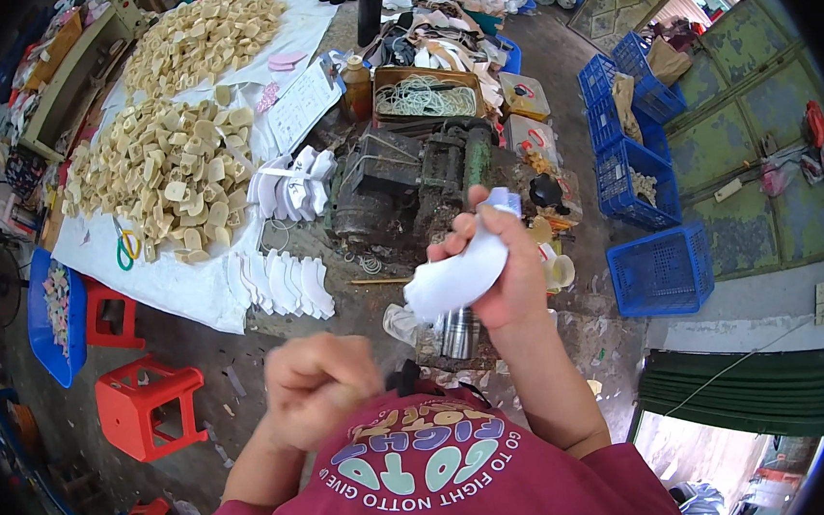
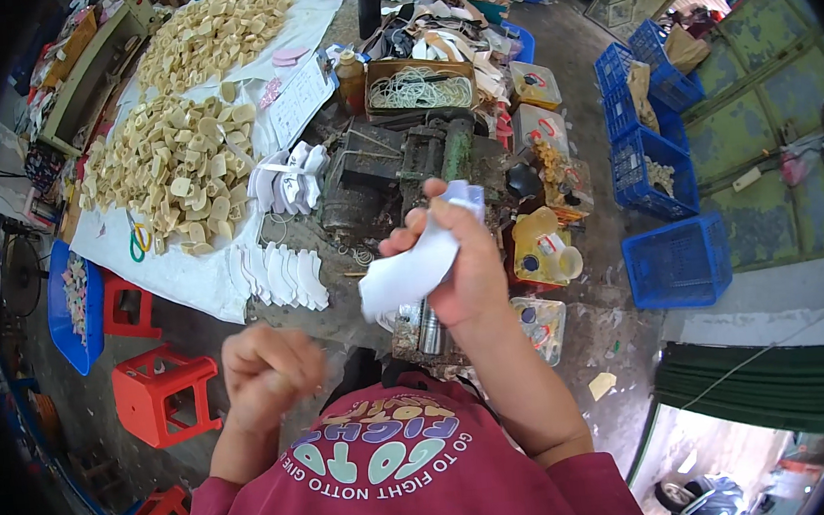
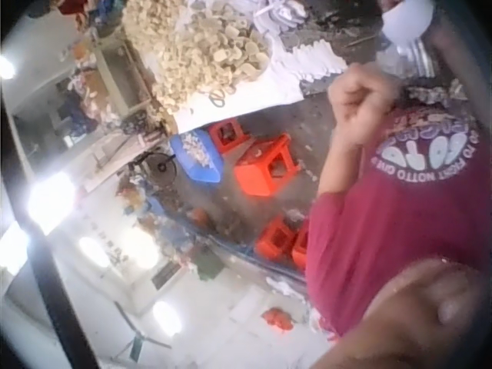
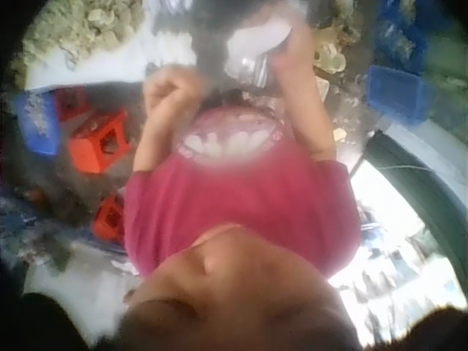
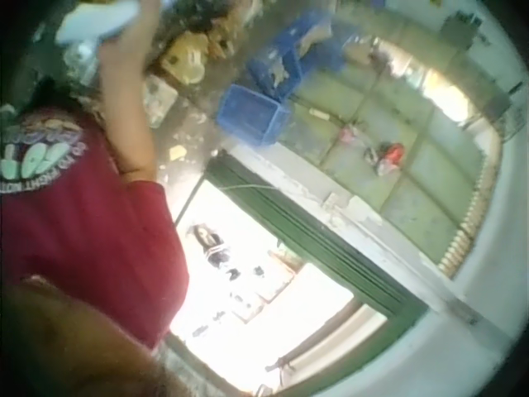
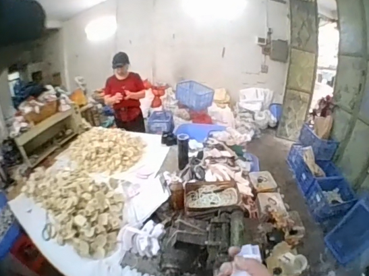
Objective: The person repeatedly picks up small white and purple plastic components from a table and inserts them into a cylindrical metal tool. They manipulate the parts by hand to fit them onto the tool, then remove them and place them back on the table. The process is repetitive and involves handling small plastic pieces and a metal cylinder.
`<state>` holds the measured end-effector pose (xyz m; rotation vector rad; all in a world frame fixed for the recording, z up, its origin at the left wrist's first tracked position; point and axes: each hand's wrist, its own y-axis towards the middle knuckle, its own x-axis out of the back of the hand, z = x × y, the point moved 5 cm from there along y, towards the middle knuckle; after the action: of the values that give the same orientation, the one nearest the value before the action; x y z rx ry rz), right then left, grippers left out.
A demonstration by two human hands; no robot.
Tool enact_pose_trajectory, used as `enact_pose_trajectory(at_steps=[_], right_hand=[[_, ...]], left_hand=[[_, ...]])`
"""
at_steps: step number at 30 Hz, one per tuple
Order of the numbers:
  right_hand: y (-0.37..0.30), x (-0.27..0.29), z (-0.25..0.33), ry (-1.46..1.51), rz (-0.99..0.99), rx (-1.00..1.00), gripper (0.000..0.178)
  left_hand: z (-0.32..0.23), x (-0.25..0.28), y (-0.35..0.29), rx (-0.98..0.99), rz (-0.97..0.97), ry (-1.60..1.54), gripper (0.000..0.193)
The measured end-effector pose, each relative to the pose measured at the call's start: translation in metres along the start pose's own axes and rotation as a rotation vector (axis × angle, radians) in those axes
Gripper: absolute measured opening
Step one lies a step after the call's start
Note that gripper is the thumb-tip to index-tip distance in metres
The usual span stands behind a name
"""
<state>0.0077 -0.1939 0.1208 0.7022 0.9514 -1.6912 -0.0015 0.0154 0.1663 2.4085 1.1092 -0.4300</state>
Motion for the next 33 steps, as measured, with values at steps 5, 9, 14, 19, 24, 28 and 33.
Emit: enact_pose_trajectory(at_steps=[5, 9, 14, 19, 24, 28, 33], right_hand=[[-0.006, 0.007, 0.029, -0.055, 0.044, -0.005, 0.031], [-0.005, -0.006, 0.011, -0.065, 0.202, -0.099, 0.046], [-0.012, -0.013, 0.006, -0.463, 0.235, -0.053, 0.076], [-0.025, -0.028, 0.001, -0.732, 0.277, -0.058, 0.092], [-0.039, -0.035, 0.0, -0.927, 0.278, -0.039, 0.091], [-0.045, -0.041, 0.0, -0.967, 0.317, -0.04, 0.088], [-0.048, -0.029, 0.007, -0.767, 0.363, -0.087, 0.091]], left_hand=[[0.076, 0.135, -0.101, 0.845, -0.207, 0.941, 0.063], [0.147, 0.204, -0.249, 1.027, -0.143, 1.452, 0.093], [0.156, 0.205, -0.222, 1.187, -0.103, 1.419, 0.057], [0.1, 0.162, -0.139, 0.882, -0.453, 1.076, 0.021], [0.044, 0.053, -0.033, 0.65, -0.335, 0.335, 0.016], [0.028, -0.008, 0.028, 0.533, -0.165, 0.243, 0.012], [0.045, -0.022, 0.045, 0.542, 0.048, 0.013, 0.007]])
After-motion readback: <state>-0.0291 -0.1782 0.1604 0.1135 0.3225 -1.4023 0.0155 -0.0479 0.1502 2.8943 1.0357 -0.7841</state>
